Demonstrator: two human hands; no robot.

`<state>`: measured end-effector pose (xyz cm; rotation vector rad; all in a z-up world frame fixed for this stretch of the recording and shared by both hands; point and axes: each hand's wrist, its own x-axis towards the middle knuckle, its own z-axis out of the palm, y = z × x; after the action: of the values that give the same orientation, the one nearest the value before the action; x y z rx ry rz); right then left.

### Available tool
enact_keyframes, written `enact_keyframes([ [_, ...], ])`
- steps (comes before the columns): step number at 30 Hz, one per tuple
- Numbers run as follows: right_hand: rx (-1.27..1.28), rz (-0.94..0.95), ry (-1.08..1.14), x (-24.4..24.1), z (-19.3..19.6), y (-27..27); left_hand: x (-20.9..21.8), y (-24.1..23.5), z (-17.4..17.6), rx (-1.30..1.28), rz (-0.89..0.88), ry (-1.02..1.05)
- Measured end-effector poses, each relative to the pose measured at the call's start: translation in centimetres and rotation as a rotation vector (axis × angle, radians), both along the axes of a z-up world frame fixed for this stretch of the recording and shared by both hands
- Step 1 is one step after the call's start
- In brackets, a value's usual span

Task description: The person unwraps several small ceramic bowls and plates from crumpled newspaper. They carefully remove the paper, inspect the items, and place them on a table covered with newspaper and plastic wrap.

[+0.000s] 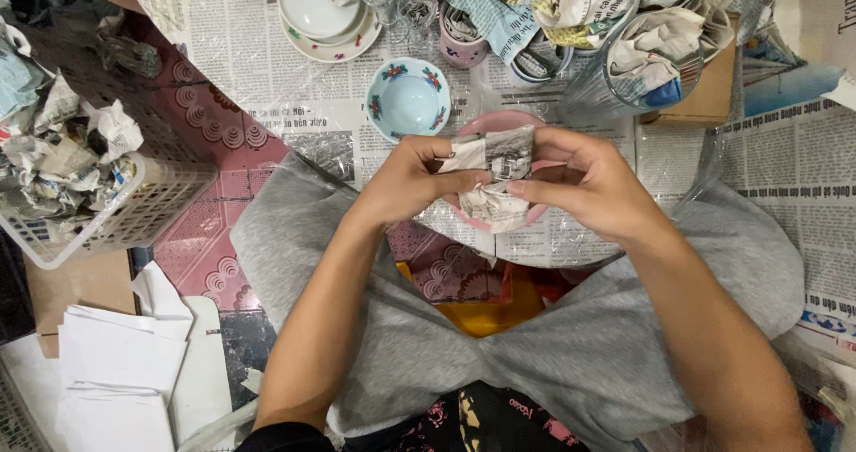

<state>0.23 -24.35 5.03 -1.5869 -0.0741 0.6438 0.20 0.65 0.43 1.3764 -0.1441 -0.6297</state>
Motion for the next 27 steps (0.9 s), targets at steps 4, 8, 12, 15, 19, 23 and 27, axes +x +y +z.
enact_keyframes([
  [4, 0.074, -0.054, 0.007, -0.2, -0.8, 0.0, 0.1, 0.1, 0.4, -0.044, 0.034, 0.035],
  [8, 0.065, -0.096, -0.062, -0.4, -2.2, -0.3, 0.2, 0.6, 1.0, -0.178, 0.017, 0.009],
  [12, 0.046, -0.155, -0.082, -0.7, -3.1, -0.8, 0.4, 0.8, 2.0, -0.187, -0.059, -0.094],
  [15, 0.037, -0.139, -0.152, -0.8, -3.1, -0.9, 0.1, 1.5, 3.1, -0.113, -0.159, 0.021],
  [19, -0.064, -0.081, -0.239, -0.8, -2.7, -0.8, 0.1, 1.1, 3.1, 0.021, -0.162, 0.029],
  [23, -0.098, -0.080, -0.171, -0.6, -2.1, -0.4, 0.2, 0.0, 1.9, 0.058, -0.079, -0.102],
  [27, 0.010, -0.024, -0.183, -0.6, -1.1, -0.2, 0.4, -0.1, 1.1, 0.142, 0.037, -0.095],
])
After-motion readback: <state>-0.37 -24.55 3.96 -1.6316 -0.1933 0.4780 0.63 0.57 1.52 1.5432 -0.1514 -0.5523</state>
